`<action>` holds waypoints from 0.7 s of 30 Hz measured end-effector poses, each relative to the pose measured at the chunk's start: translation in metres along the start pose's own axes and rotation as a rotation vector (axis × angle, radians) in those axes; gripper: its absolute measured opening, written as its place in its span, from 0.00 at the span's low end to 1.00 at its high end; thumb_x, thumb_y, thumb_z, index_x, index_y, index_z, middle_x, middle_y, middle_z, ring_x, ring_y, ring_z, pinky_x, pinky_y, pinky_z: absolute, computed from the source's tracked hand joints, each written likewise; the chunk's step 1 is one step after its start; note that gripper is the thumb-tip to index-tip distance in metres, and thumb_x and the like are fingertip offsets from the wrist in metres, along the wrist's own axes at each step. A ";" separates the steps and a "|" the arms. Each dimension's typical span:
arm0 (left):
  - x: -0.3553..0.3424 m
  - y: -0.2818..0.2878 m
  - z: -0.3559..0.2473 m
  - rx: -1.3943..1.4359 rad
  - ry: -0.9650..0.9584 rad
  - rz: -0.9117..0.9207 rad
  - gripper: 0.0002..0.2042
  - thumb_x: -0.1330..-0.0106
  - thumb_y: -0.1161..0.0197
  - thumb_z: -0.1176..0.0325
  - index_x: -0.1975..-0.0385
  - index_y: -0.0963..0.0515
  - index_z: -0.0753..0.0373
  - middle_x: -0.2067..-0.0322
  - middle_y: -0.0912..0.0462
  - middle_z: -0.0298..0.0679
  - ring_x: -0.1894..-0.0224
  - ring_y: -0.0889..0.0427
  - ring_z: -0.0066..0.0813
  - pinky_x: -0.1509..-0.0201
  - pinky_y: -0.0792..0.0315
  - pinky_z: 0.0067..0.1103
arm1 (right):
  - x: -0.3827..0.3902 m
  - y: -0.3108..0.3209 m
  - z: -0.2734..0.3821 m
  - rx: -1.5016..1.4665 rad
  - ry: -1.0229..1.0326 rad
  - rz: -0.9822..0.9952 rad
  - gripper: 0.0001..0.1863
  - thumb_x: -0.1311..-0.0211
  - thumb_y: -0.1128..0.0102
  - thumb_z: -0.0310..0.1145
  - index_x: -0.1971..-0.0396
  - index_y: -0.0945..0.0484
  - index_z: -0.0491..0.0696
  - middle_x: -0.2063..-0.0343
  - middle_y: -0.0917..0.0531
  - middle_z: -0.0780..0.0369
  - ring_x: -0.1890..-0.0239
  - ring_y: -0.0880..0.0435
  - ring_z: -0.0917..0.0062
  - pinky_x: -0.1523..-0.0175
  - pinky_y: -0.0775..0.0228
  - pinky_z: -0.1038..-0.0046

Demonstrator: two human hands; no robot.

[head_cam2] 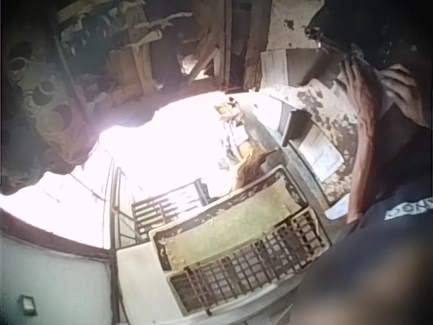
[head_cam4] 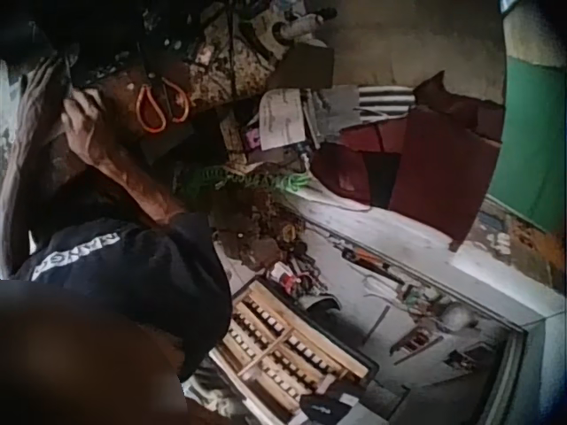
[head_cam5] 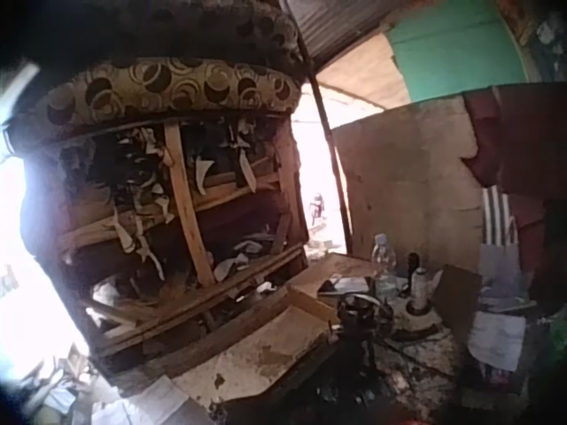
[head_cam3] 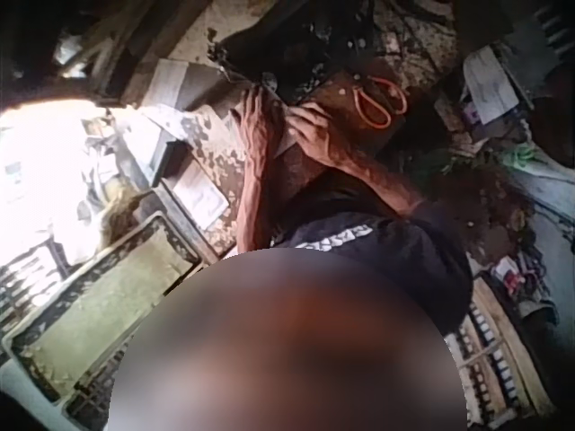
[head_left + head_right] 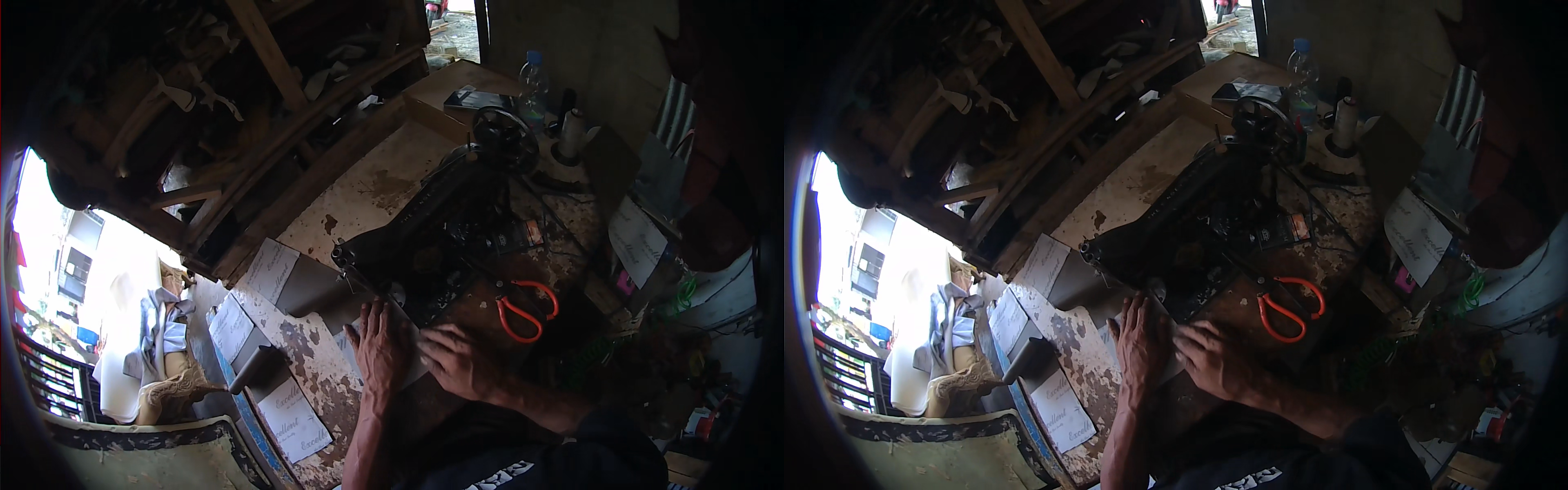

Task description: The person cuts strips of fabric with shears and aligns them on a work surface next to a sewing machine, handling multiple pieces of fabric and patterned paper one at a time.

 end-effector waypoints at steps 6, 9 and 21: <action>0.019 -0.006 0.001 -0.004 -0.030 -0.016 0.27 0.24 0.44 0.54 0.30 0.30 0.61 0.26 0.33 0.43 0.21 0.41 0.48 0.21 0.58 0.59 | -0.045 0.010 -0.029 -0.057 -0.080 -0.033 0.13 0.31 0.37 0.30 0.51 0.15 0.42 0.50 0.14 0.53 0.49 0.15 0.58 0.41 0.21 0.62; 0.019 -0.007 -0.006 -0.009 -0.048 0.001 0.28 0.24 0.44 0.53 0.30 0.30 0.61 0.26 0.33 0.43 0.21 0.41 0.48 0.21 0.56 0.59 | -0.075 0.017 -0.045 -0.104 -0.123 -0.027 0.11 0.29 0.40 0.31 0.54 0.15 0.42 0.56 0.13 0.52 0.51 0.13 0.57 0.45 0.20 0.61; 0.009 -0.005 -0.015 -0.032 0.011 -0.027 0.26 0.24 0.44 0.56 0.30 0.30 0.61 0.27 0.33 0.46 0.21 0.42 0.49 0.20 0.56 0.55 | -0.178 -0.150 -0.179 -0.276 0.080 0.183 0.29 0.31 0.44 0.38 0.31 0.28 0.47 0.31 0.26 0.51 0.26 0.32 0.61 0.21 0.45 0.58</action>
Point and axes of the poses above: each hand's wrist, its own x-axis away from the middle knuckle, its own y-axis out of the back of the hand, z = x × y, the point moved 10 cm from there along -x, towards the middle knuckle
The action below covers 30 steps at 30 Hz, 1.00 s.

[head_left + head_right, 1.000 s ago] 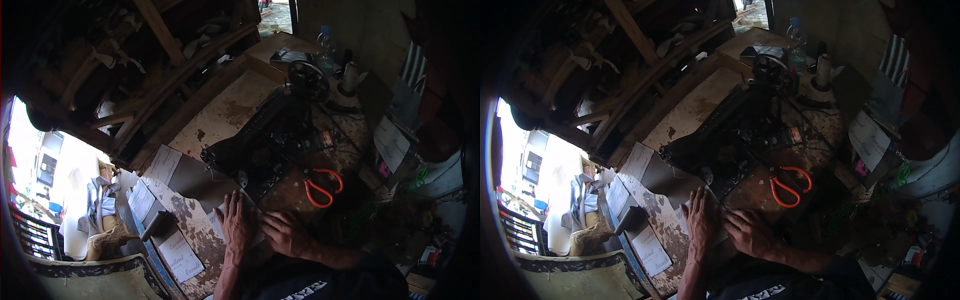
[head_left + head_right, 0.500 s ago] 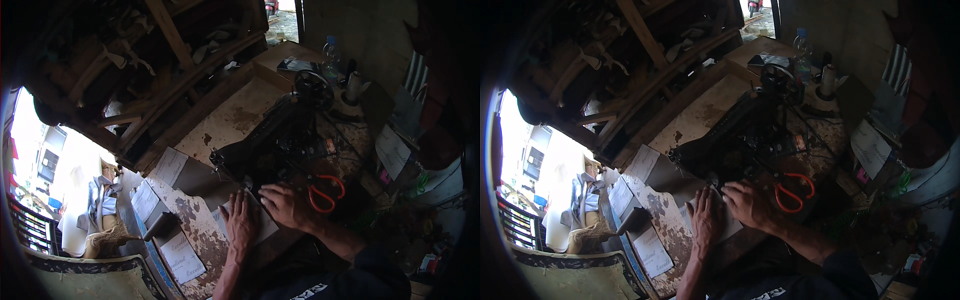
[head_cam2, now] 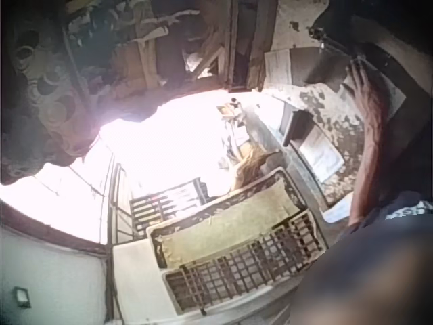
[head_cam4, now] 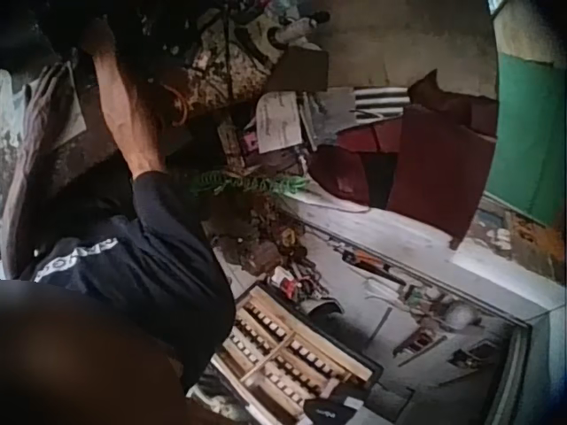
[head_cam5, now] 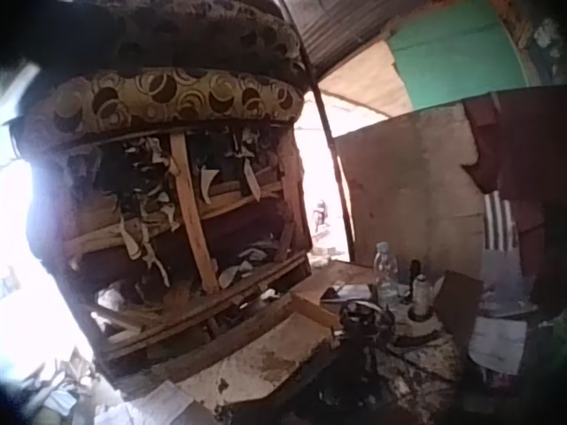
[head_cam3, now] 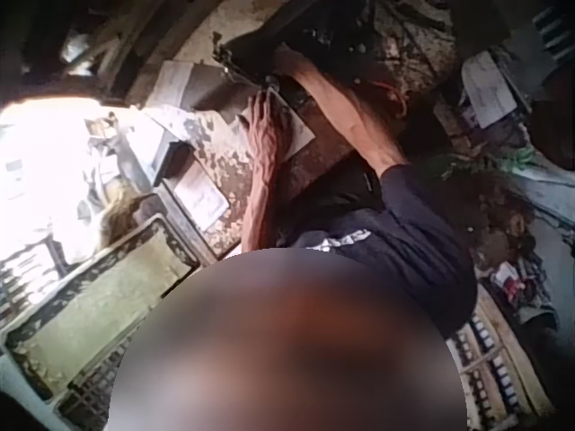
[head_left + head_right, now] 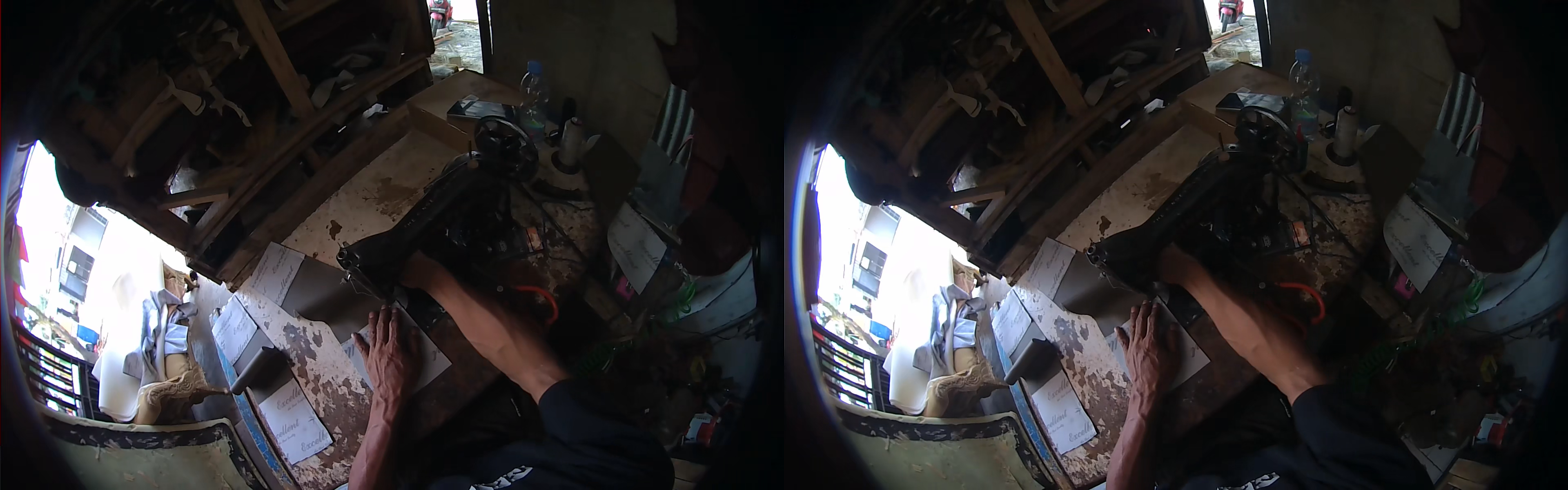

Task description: The person cuts strips of fabric with shears and aligns them on a work surface next to a sewing machine, handling multiple pieces of fabric and patterned paper one at a time.

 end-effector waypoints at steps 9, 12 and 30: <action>0.002 0.004 0.012 -0.007 0.036 0.006 0.26 0.24 0.44 0.56 0.31 0.29 0.60 0.28 0.32 0.47 0.22 0.41 0.49 0.21 0.54 0.57 | -0.006 0.003 0.044 -0.027 0.027 -0.090 0.27 0.30 0.42 0.40 0.33 0.26 0.47 0.32 0.24 0.53 0.28 0.29 0.60 0.23 0.42 0.58; 0.001 0.006 0.004 0.016 0.025 0.002 0.26 0.25 0.43 0.55 0.31 0.29 0.60 0.28 0.32 0.47 0.22 0.41 0.50 0.21 0.54 0.58 | 0.001 0.017 0.050 -0.115 -0.008 -0.107 0.27 0.30 0.43 0.40 0.33 0.26 0.47 0.32 0.24 0.53 0.28 0.29 0.61 0.23 0.42 0.58; -0.008 0.006 0.006 0.004 -0.041 0.011 0.23 0.25 0.42 0.58 0.31 0.26 0.52 0.28 0.31 0.47 0.22 0.41 0.53 0.22 0.54 0.61 | 0.009 0.031 0.073 -0.446 -0.088 -0.124 0.27 0.30 0.43 0.40 0.33 0.26 0.47 0.32 0.24 0.53 0.28 0.28 0.62 0.24 0.40 0.59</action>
Point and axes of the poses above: each hand's wrist, its own x-axis away from the middle knuckle, its own y-axis out of the back of the hand, z = x × y, the point moved 10 cm from there along -x, towards the middle knuckle
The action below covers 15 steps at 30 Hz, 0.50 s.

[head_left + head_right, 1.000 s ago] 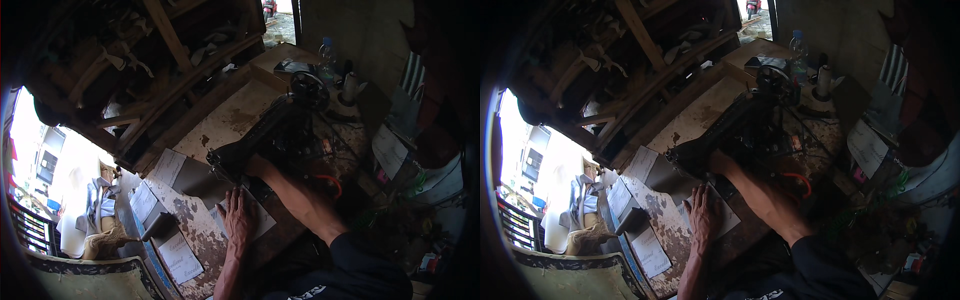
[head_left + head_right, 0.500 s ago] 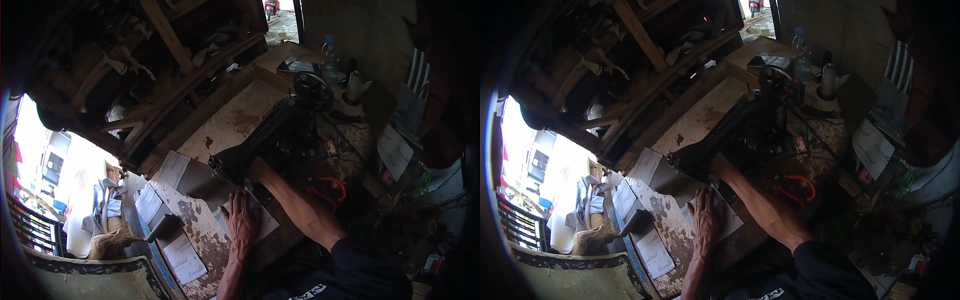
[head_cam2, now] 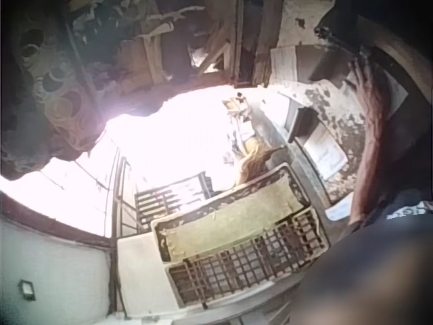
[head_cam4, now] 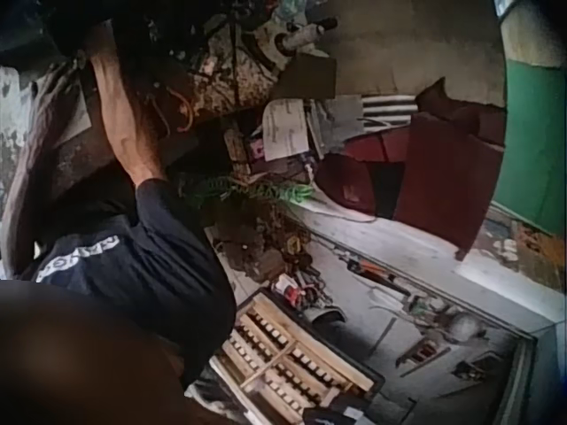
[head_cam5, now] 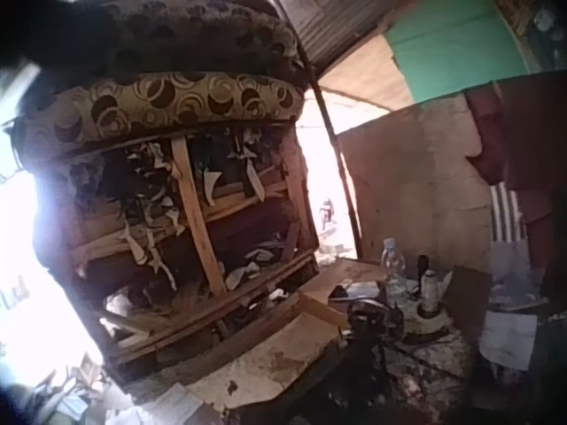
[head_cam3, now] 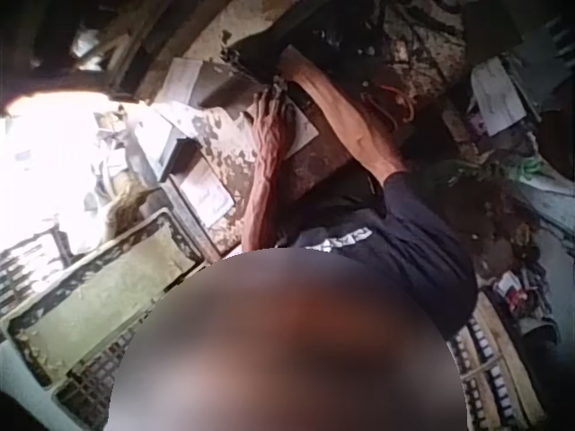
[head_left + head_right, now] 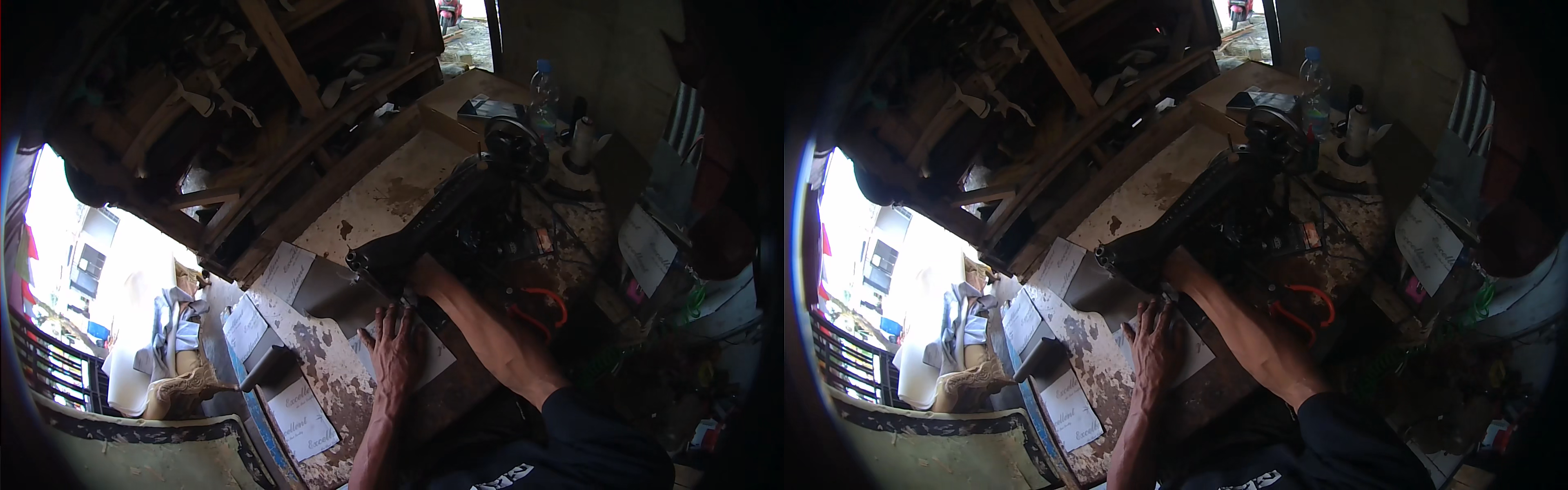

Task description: The person cuts strips of fabric with shears and aligns them on a work surface next to a sewing machine, handling multiple pieces of fabric and patterned paper one at a time.

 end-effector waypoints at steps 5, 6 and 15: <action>0.008 -0.005 0.001 0.007 -0.033 -0.025 0.24 0.27 0.39 0.58 0.31 0.26 0.52 0.28 0.32 0.48 0.22 0.40 0.53 0.22 0.54 0.60 | 0.000 0.003 0.002 -0.066 -0.025 0.000 0.27 0.30 0.43 0.40 0.33 0.26 0.47 0.32 0.24 0.53 0.28 0.28 0.62 0.24 0.40 0.59; 0.011 -0.004 -0.002 -0.001 -0.052 -0.026 0.24 0.27 0.38 0.58 0.32 0.26 0.52 0.28 0.32 0.48 0.22 0.39 0.53 0.22 0.54 0.60 | 0.001 0.002 0.003 -0.080 -0.030 0.001 0.27 0.30 0.43 0.40 0.33 0.26 0.47 0.32 0.24 0.53 0.28 0.28 0.62 0.24 0.40 0.60; 0.007 0.001 -0.002 0.016 -0.027 -0.019 0.24 0.28 0.38 0.58 0.32 0.25 0.52 0.27 0.33 0.48 0.22 0.41 0.54 0.22 0.54 0.61 | 0.001 0.000 0.009 -0.201 -0.072 0.012 0.27 0.30 0.43 0.40 0.33 0.26 0.47 0.32 0.24 0.53 0.29 0.28 0.63 0.25 0.39 0.60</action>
Point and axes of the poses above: each hand's wrist, its own x-axis away from the middle knuckle, its own y-axis out of the back of the hand, z = x × y, the point moved 10 cm from there along -x, towards the middle knuckle
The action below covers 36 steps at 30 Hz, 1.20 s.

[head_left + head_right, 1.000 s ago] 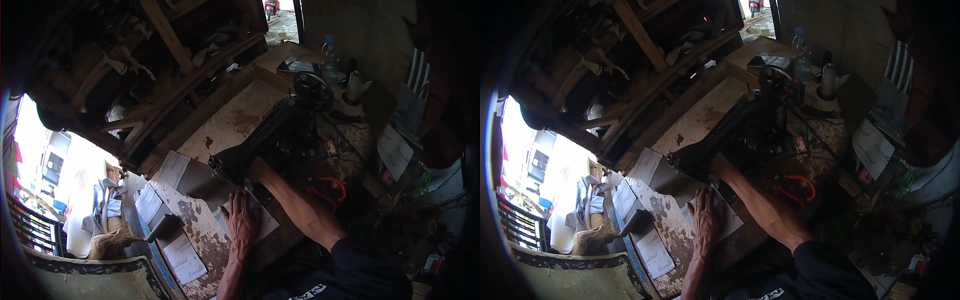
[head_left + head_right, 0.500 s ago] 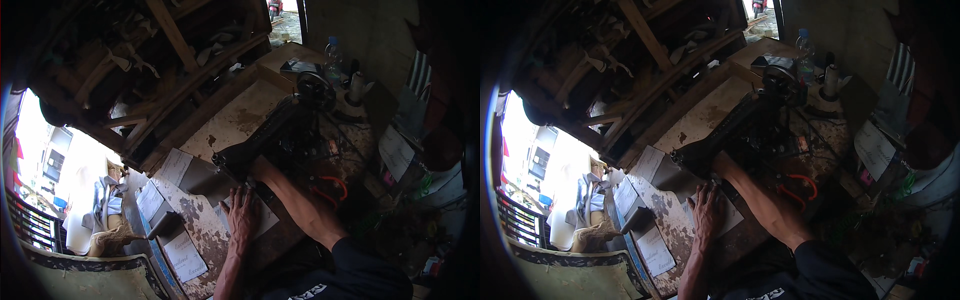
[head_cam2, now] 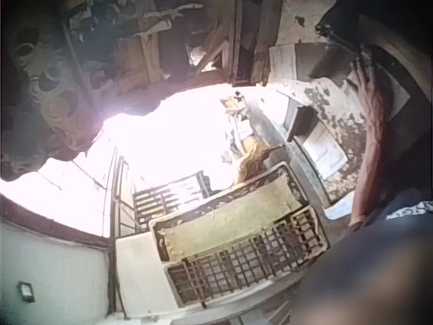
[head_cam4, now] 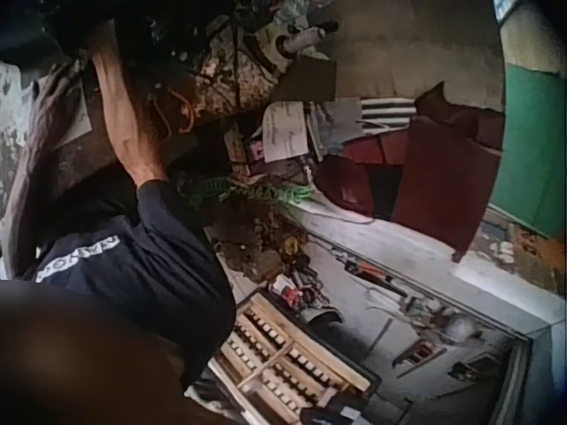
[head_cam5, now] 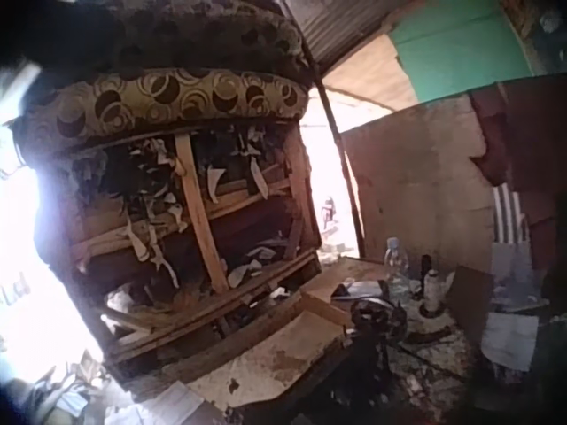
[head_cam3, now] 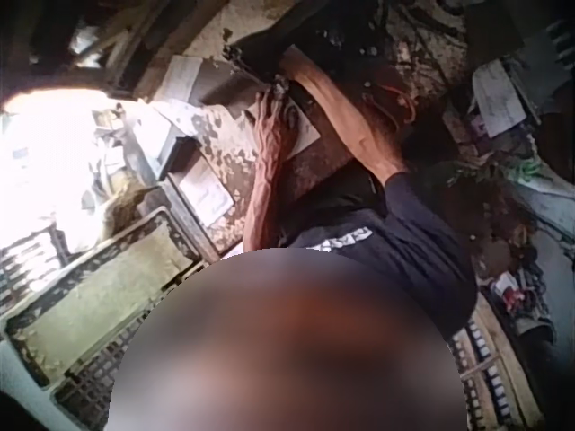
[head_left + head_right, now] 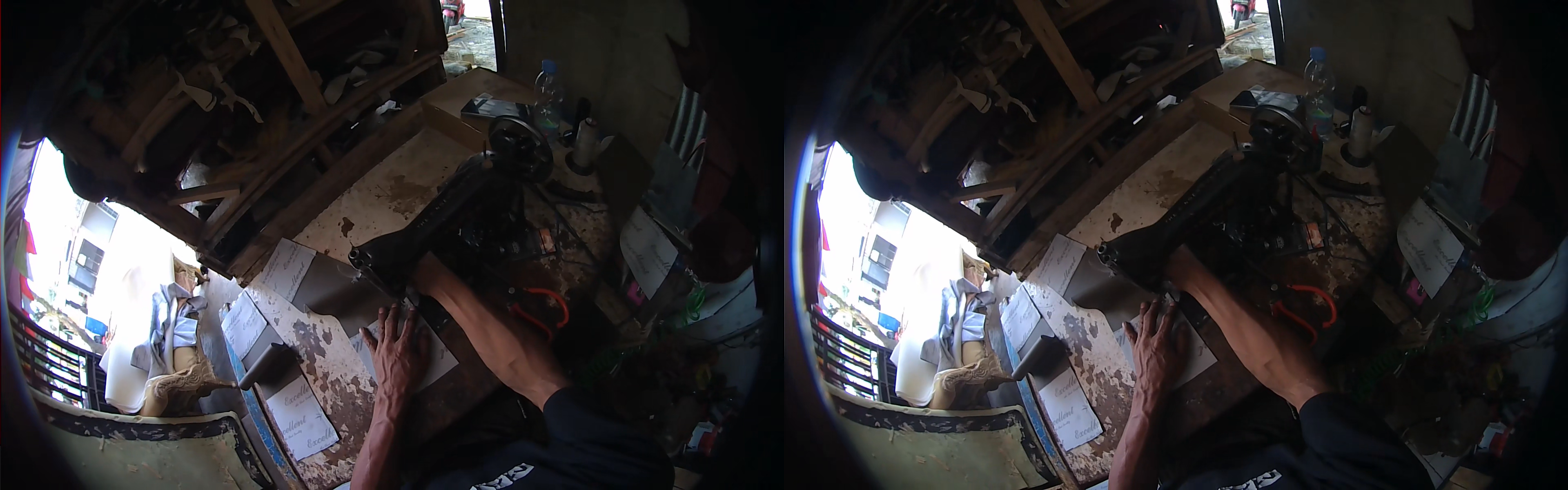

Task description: The person cuts strips of fabric with shears and aligns them on a work surface next to a sewing machine, handling multiple pieces of fabric and patterned paper one at a time.

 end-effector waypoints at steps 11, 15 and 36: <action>-0.017 -0.005 0.007 0.002 -0.061 -0.003 0.25 0.30 0.37 0.58 0.32 0.25 0.49 0.29 0.31 0.50 0.23 0.39 0.57 0.23 0.55 0.63 | 0.017 0.020 0.019 0.511 -0.025 -0.170 0.22 0.30 0.43 0.40 0.40 0.20 0.47 0.42 0.17 0.51 0.38 0.18 0.59 0.31 0.30 0.61; -0.018 -0.001 0.015 -0.028 -0.073 -0.068 0.23 0.31 0.35 0.58 0.36 0.21 0.50 0.32 0.28 0.50 0.24 0.37 0.57 0.22 0.52 0.60 | 0.049 0.017 0.053 1.003 -0.110 -0.071 0.14 0.32 0.37 0.40 0.56 0.14 0.46 0.61 0.13 0.53 0.58 0.13 0.53 0.49 0.21 0.55; 0.041 0.012 -0.004 0.118 -0.158 0.065 0.19 0.32 0.35 0.66 0.40 0.16 0.50 0.33 0.24 0.45 0.26 0.33 0.51 0.22 0.50 0.56 | 0.203 -0.037 0.102 1.215 0.204 0.045 0.16 0.39 0.30 0.33 0.51 0.12 0.50 0.44 0.17 0.69 0.49 0.20 0.72 0.43 0.29 0.63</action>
Point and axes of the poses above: each hand's wrist, its own x-axis away from the middle knuckle, its own y-axis out of the back of the hand, z = x × y, the point moved 10 cm from there along -x, towards the middle knuckle
